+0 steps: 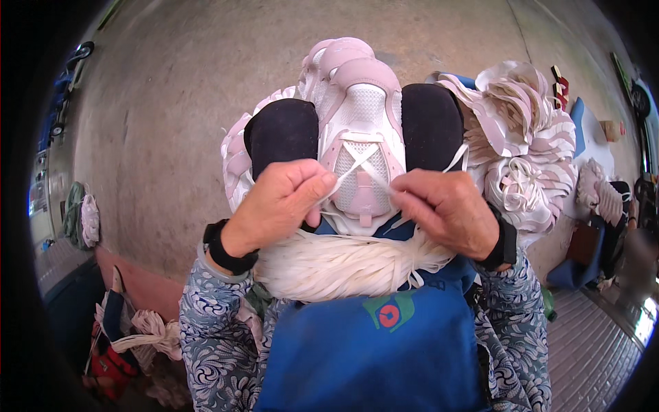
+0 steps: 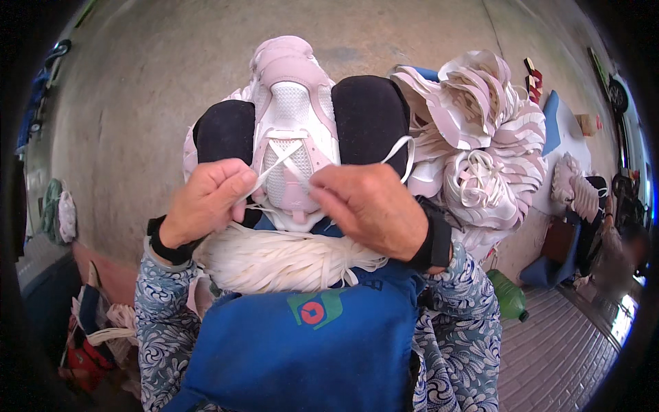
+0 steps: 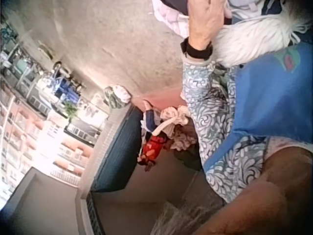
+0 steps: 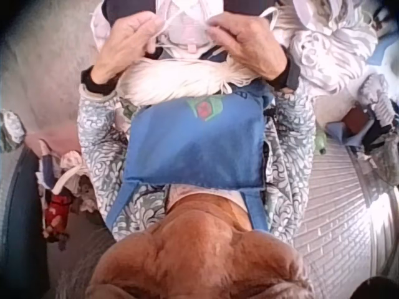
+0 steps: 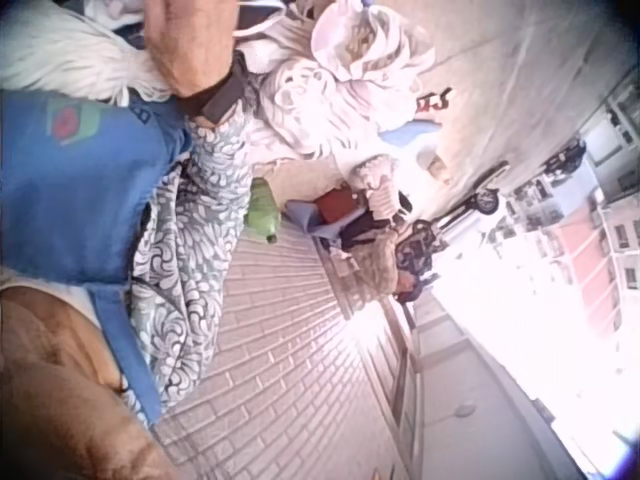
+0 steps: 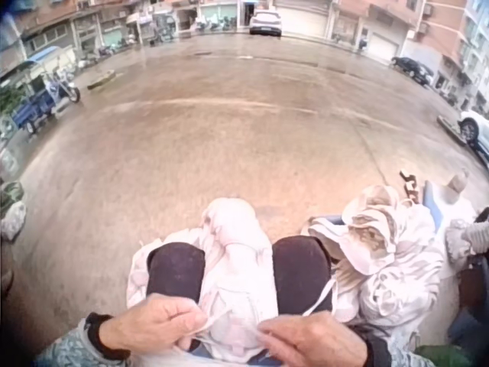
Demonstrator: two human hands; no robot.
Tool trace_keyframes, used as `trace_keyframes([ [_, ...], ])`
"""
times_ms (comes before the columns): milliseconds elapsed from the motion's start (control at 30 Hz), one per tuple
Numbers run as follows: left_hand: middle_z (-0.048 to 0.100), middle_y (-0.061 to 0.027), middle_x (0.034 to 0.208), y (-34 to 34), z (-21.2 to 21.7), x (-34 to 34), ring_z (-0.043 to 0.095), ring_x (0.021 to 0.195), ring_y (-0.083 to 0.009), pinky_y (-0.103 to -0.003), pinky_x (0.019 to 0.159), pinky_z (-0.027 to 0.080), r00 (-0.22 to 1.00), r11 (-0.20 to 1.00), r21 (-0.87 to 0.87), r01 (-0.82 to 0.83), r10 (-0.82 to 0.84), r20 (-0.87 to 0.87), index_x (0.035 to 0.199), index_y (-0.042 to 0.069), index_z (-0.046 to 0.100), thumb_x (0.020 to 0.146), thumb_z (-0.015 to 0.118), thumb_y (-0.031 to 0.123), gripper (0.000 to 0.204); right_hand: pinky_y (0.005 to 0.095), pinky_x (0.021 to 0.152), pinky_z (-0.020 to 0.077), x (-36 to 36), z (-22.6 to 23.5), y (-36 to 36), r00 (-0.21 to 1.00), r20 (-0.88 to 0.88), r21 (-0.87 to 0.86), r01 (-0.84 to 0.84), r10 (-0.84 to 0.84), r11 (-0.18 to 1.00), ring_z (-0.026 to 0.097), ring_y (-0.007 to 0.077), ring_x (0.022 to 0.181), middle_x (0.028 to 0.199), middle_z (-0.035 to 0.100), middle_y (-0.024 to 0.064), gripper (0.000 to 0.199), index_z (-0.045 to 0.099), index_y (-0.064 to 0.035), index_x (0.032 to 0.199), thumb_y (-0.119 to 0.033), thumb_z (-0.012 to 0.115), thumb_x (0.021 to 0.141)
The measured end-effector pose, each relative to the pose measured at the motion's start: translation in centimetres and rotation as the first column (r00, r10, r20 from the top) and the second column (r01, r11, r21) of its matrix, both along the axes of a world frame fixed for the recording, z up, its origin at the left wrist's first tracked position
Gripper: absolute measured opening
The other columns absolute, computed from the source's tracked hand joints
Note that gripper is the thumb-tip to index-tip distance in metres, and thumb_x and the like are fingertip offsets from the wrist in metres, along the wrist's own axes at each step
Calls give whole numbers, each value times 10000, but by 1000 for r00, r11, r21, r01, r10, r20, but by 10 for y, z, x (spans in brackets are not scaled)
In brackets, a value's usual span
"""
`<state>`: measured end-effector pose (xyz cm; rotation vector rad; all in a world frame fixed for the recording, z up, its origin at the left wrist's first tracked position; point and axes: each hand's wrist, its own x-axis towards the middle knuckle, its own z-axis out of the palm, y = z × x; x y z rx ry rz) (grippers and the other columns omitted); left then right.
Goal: Lacing white and pink sneakers by hand.
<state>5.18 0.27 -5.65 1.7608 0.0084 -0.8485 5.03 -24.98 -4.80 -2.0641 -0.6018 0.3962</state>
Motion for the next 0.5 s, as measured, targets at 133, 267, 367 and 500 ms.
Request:
trace_keyframes([
  [133,535,24,590,-16,0,-10,431,447,-30,-190,419,348,981,982,-180,-52,17,-193,1013,17,638,988,497,300,317,378,632,509,-19,-1,14,979,35,-99,-197,201,975,635,354,729,829,639,168,156,638,2,975,-81,643,843],
  [267,523,40,581,-18,-1,-15,403,418,-22,-179,397,331,982,973,-199,-112,78,-174,1072,27,654,986,505,281,307,418,568,483,-21,8,27,962,103,-48,-248,252,968,616,331,684,721,574,132,86,608,-38,863,-121,619,849],
  [367,554,-12,585,-16,-11,-24,493,465,-93,-235,445,394,998,980,-191,-63,67,16,957,14,648,960,538,271,279,411,579,481,-5,14,24,984,180,65,-22,10,998,623,321,733,747,589,135,98,633,-33,907,-115,618,854],
  [500,584,-180,629,-18,0,-33,586,572,-346,-380,548,465,927,988,-22,150,-133,350,812,-4,586,902,581,214,236,390,592,490,13,6,33,994,66,68,84,-89,994,634,335,679,772,640,179,156,664,6,849,-144,621,849],
])
